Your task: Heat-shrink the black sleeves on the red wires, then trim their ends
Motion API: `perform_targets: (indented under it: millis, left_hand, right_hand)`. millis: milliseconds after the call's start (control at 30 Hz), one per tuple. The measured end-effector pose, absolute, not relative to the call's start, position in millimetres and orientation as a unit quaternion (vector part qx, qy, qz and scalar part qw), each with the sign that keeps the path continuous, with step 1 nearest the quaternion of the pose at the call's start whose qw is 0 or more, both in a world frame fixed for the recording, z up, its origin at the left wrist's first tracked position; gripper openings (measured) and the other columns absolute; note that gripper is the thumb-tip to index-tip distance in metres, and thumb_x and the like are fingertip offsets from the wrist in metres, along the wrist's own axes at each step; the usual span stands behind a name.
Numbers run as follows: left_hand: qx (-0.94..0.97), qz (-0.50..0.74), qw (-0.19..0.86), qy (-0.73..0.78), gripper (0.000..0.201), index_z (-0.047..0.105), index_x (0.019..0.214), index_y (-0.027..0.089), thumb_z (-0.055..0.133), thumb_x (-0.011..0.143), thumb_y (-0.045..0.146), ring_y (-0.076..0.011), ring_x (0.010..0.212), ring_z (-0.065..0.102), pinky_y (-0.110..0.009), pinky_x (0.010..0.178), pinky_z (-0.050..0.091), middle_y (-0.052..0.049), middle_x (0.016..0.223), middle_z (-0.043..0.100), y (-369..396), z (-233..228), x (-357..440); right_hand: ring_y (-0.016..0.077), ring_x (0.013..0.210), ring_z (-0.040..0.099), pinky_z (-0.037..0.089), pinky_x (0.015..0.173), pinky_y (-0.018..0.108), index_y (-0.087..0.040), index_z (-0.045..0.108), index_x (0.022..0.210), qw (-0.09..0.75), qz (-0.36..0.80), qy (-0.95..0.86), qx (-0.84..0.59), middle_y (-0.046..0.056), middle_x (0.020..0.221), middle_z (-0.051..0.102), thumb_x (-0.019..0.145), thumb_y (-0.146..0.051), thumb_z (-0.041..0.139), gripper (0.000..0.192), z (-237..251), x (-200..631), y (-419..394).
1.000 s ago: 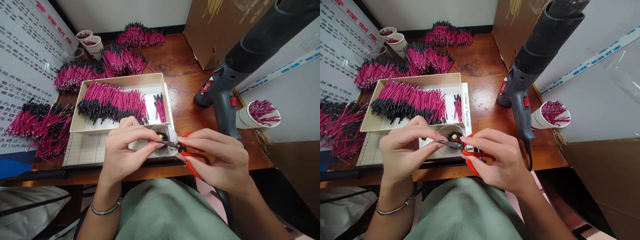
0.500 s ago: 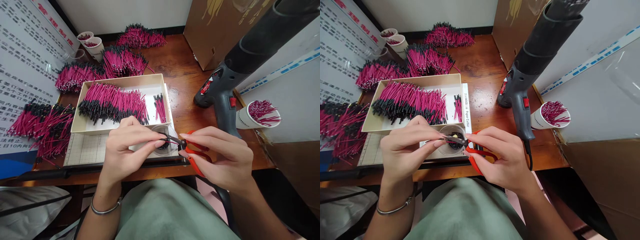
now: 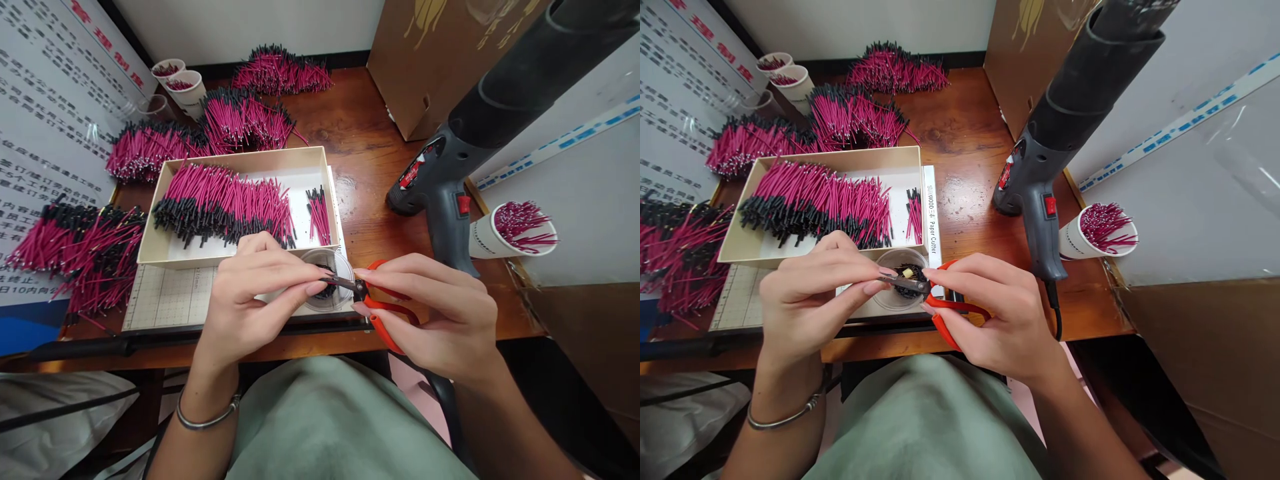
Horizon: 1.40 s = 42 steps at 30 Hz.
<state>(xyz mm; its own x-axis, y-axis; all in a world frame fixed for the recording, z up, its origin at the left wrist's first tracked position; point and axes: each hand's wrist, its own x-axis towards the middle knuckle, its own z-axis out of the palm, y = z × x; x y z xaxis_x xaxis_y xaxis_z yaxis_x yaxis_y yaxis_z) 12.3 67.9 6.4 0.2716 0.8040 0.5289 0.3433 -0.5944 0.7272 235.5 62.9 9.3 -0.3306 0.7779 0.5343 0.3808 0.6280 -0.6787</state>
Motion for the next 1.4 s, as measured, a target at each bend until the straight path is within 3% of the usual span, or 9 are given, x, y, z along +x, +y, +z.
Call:
perform_targets:
  millis: [433, 1400]
  left_hand:
    - [0.763, 0.46, 0.247, 0.382, 0.014, 0.075, 0.092, 0.026, 0.071, 0.091, 0.013, -0.0134, 0.065, 0.06, -0.039, 0.071, 0.042, 0.003, 0.079, 0.078, 66.9, 7.5, 12.2]
    - [0.781, 0.42, 0.239, 0.396, 0.012, 0.075, 0.093, 0.024, 0.065, 0.095, 0.018, -0.015, 0.068, 0.059, -0.04, 0.071, 0.04, -0.001, 0.081, 0.078, 65.1, 7.5, 10.0]
  right_hand:
    - [0.0115, 0.073, 0.07, 0.06, 0.063, 0.02, -0.019, 0.075, 0.1, 0.45, 0.233, -0.776, -0.375, 0.005, 0.09, 0.075, 0.077, 0.002, 0.071, 0.031, 9.2, 235.6, 62.1]
    - [0.0129, 0.076, 0.071, 0.062, 0.066, 0.022, -0.02, 0.075, 0.103, 0.441, 0.227, -0.788, -0.365, 0.005, 0.092, 0.076, 0.076, 0.0, 0.071, 0.034, 7.8, 236.2, 62.7]
